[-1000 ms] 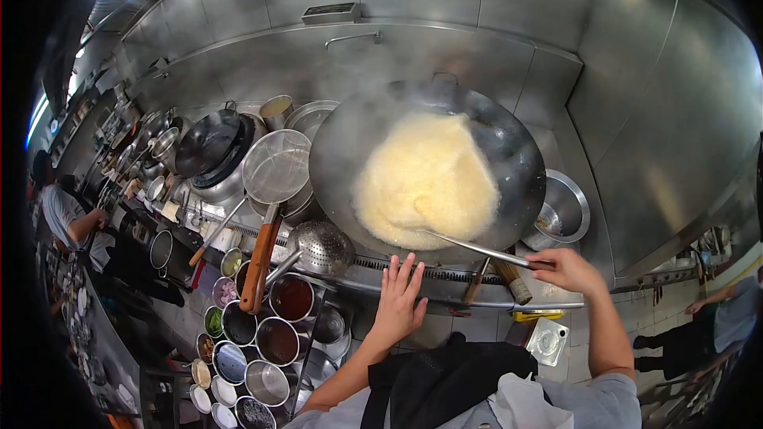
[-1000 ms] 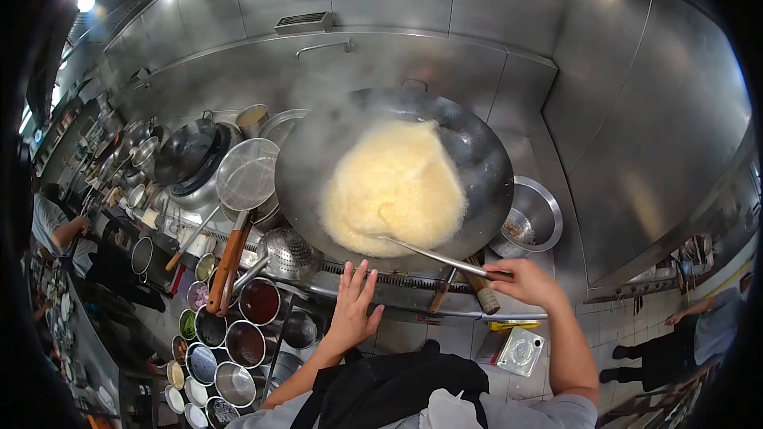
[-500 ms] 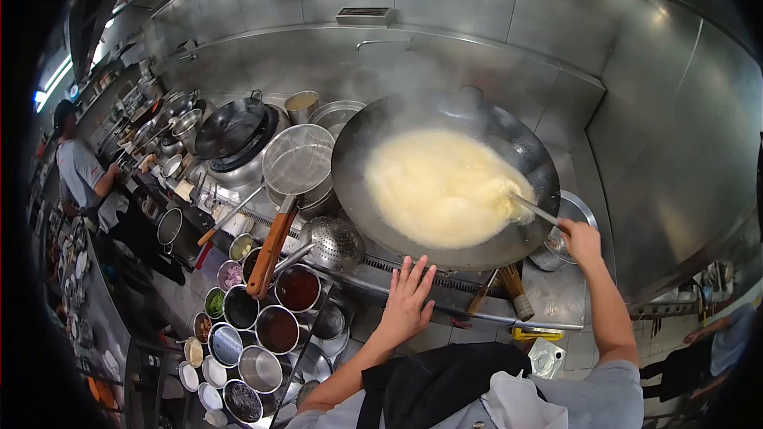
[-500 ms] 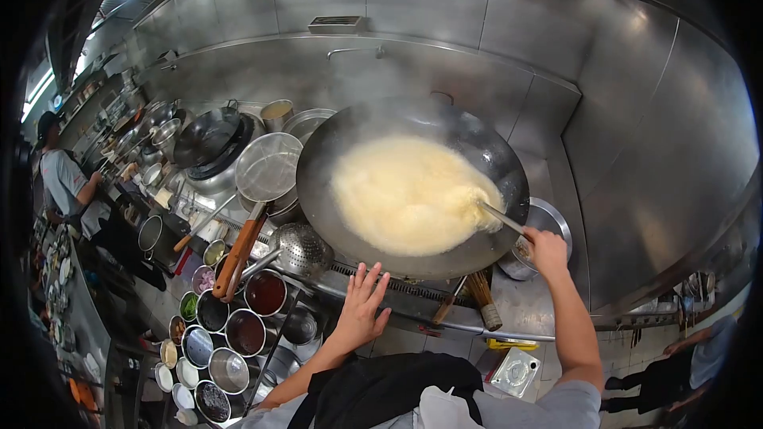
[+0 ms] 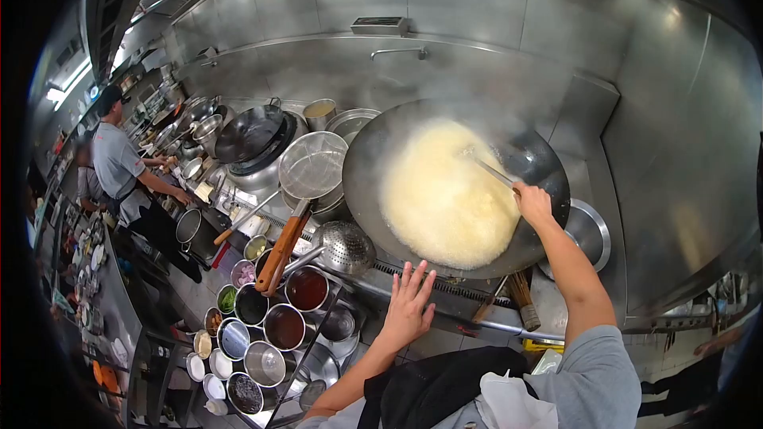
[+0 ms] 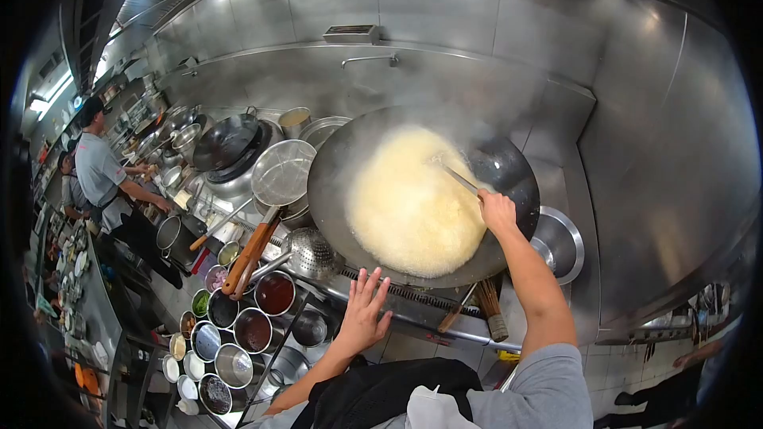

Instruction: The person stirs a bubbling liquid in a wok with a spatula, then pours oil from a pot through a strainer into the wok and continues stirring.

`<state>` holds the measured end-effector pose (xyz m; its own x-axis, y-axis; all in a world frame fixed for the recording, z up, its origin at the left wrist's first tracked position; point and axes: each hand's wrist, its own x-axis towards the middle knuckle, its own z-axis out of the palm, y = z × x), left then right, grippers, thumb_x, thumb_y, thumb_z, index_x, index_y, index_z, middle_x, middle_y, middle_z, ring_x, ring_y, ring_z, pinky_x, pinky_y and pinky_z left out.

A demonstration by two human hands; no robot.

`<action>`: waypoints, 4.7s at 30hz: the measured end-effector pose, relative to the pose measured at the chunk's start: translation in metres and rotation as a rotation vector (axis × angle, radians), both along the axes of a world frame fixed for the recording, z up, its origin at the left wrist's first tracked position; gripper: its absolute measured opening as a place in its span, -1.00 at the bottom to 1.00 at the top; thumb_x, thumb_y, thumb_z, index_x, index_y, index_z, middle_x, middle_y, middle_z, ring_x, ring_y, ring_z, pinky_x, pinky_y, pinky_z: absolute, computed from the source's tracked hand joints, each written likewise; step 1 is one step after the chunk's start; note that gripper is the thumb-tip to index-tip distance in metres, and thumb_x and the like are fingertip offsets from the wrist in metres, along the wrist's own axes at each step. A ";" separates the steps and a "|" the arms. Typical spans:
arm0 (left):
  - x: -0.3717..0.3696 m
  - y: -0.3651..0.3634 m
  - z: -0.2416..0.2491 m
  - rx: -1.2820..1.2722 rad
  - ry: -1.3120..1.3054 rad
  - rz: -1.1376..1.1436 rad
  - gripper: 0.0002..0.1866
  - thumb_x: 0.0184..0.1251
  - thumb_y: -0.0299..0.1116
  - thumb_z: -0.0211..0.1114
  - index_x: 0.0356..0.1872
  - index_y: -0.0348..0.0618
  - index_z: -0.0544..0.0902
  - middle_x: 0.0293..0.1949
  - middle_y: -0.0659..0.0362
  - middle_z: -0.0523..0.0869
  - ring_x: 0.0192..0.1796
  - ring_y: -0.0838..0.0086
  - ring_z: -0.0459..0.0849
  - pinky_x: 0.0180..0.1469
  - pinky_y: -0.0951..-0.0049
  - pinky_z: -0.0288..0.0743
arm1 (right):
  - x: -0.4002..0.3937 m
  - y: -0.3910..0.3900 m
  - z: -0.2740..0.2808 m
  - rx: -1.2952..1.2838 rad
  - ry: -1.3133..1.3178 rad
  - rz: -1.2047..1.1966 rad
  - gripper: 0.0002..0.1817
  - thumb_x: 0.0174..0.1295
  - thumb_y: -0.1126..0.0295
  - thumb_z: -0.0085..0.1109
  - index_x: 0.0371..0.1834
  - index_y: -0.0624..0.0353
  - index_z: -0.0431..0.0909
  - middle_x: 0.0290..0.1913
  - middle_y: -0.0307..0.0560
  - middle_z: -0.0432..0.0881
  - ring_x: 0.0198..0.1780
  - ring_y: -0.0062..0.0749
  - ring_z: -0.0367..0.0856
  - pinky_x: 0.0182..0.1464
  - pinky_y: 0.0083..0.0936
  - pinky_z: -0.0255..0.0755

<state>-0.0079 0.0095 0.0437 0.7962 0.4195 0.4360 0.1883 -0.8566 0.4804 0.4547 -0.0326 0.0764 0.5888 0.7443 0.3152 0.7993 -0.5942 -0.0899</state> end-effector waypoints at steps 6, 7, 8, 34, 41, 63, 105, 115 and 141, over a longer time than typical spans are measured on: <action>0.004 -0.001 -0.004 0.008 -0.031 0.023 -0.06 0.36 -0.40 0.50 0.77 -0.12 0.32 0.82 -0.12 0.17 0.83 -0.34 0.05 0.74 -0.46 0.01 | -0.012 -0.054 0.030 -0.008 0.186 -0.041 -0.64 0.38 0.27 0.42 0.24 -0.09 0.82 0.04 -0.02 0.93 0.09 0.09 0.89 0.17 -0.01 0.75; 0.005 -0.001 -0.004 0.004 -0.024 0.007 -0.06 0.36 -0.40 0.50 0.77 -0.12 0.32 0.82 -0.12 0.17 0.83 -0.34 0.05 0.74 -0.46 0.01 | -0.014 -0.069 0.031 -0.011 0.193 -0.058 -0.64 0.38 0.27 0.42 0.24 -0.09 0.82 0.04 -0.02 0.93 0.09 0.09 0.89 0.17 -0.01 0.75; 0.005 -0.002 -0.004 0.005 -0.016 0.014 -0.05 0.34 -0.43 0.52 0.77 -0.13 0.32 0.82 -0.15 0.16 0.84 -0.35 0.02 0.76 -0.43 -0.01 | -0.015 -0.084 0.032 0.001 0.244 -0.064 -0.65 0.39 0.25 0.41 0.22 -0.07 0.82 0.07 -0.01 0.92 0.12 0.08 0.88 0.19 0.00 0.74; -0.041 0.022 -0.007 -0.127 -0.404 -0.090 -0.70 0.36 -0.60 0.52 0.09 -0.16 0.85 -0.04 0.00 0.89 0.07 0.11 0.88 0.28 0.07 0.71 | -0.148 -0.205 0.110 0.009 0.868 0.212 -0.56 0.37 0.54 0.51 0.31 0.33 0.75 0.14 0.12 0.92 0.26 -0.31 0.89 0.31 -0.38 0.70; -0.093 0.015 -0.009 -0.215 -0.402 0.124 -0.74 0.31 -0.68 0.51 -0.03 -0.17 0.84 -0.29 0.06 0.77 -0.32 0.27 0.79 -0.28 0.29 0.65 | -0.144 -0.082 0.030 0.096 0.787 0.288 -0.57 0.46 0.34 0.45 0.35 0.22 0.75 0.12 0.12 0.92 0.22 -0.13 0.90 0.30 -0.28 0.69; -0.127 0.040 -0.026 -0.176 -0.459 0.254 -0.72 0.45 -0.52 0.56 -0.43 -0.22 0.61 -0.24 0.07 0.77 -0.21 0.18 0.72 -0.16 0.23 0.57 | -0.064 -0.018 0.011 0.123 0.451 -0.017 -0.62 0.41 0.23 0.46 0.25 0.05 0.81 0.12 0.02 0.91 0.19 0.04 0.86 0.24 -0.11 0.69; 0.027 -0.038 0.004 -0.007 0.021 0.241 0.06 0.31 -0.43 0.56 0.82 -0.19 0.20 0.85 -0.28 0.00 0.86 -0.36 -0.06 0.78 -0.37 -0.06 | 0.061 -0.164 0.023 -0.067 -0.071 0.150 -0.64 0.45 0.21 0.44 0.28 -0.16 0.75 -0.14 0.11 0.87 -0.12 0.16 0.87 -0.05 0.09 0.73; 0.044 -0.061 0.003 -0.044 -0.011 0.419 0.06 0.30 -0.47 0.56 0.82 -0.10 0.22 0.85 -0.34 -0.08 0.85 -0.40 -0.07 0.76 -0.39 0.02 | 0.085 -0.022 -0.002 -0.003 -0.072 0.276 -0.64 0.47 0.22 0.41 0.29 -0.16 0.74 -0.12 0.12 0.86 -0.06 0.18 0.86 -0.01 0.08 0.73; 0.047 -0.052 -0.010 0.004 -0.150 0.386 -0.06 0.27 -0.55 0.49 0.74 -0.06 0.40 0.83 -0.28 0.05 0.83 -0.38 0.03 0.79 -0.30 0.00 | 0.026 -0.252 0.111 -0.068 0.442 0.132 -0.62 0.33 0.35 0.53 0.20 0.08 0.83 0.08 -0.05 0.94 0.15 -0.09 0.90 0.20 -0.20 0.72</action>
<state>0.0388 -0.0424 0.0333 0.5077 0.6731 0.5377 0.4242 -0.7385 0.5240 0.4811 -0.2848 0.1874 0.5544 0.8323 0.0027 0.7622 -0.5064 -0.4033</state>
